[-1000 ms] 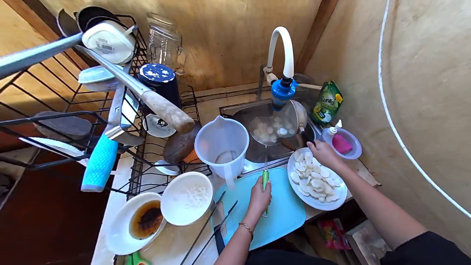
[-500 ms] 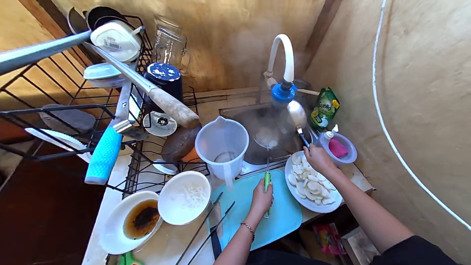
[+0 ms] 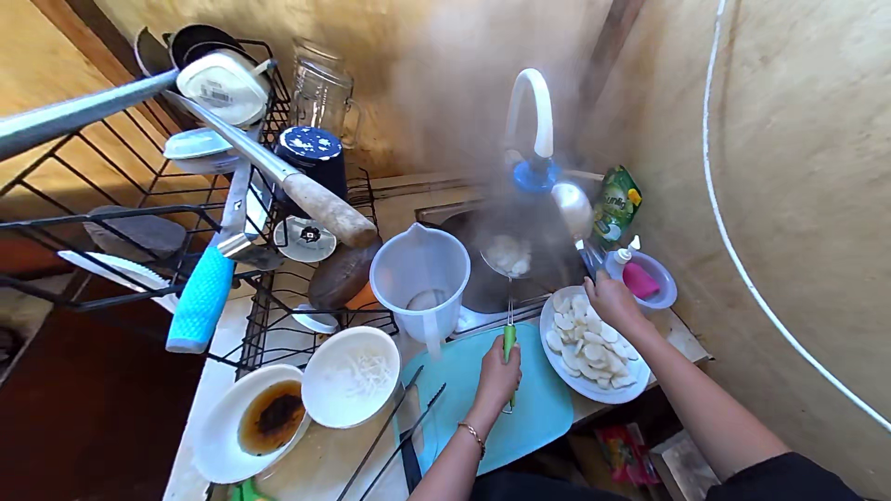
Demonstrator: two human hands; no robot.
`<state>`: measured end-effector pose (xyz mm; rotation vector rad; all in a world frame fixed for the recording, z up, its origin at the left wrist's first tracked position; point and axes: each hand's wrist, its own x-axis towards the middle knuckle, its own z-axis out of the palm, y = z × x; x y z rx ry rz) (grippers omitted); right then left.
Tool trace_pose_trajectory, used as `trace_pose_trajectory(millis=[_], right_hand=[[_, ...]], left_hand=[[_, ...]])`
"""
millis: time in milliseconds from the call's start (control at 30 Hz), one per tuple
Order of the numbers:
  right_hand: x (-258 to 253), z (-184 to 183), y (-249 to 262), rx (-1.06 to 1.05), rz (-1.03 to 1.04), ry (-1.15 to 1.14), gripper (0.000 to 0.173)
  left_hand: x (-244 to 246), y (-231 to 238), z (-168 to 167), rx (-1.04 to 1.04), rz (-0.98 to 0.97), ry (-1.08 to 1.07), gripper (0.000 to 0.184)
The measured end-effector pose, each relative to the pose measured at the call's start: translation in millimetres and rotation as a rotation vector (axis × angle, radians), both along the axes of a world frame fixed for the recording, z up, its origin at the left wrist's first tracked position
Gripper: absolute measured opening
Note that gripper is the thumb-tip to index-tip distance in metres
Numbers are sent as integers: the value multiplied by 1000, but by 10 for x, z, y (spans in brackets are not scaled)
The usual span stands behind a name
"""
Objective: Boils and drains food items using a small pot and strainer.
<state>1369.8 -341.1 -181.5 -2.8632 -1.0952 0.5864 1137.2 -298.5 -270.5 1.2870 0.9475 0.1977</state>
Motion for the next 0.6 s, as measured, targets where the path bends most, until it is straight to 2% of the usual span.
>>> trace_pose_trajectory(millis=[233,433,600], right_hand=[[25,38,-122,128,-21,37,48],[36,-18,-99,137,-71,75,48],[61,37,-265,256,-125,64,50]], left_hand=[[-129,-48,5,101,-91,99,39],[-147,-145,-21,70,-79,75,38],[-179,-119,49,88,-61,84,38]])
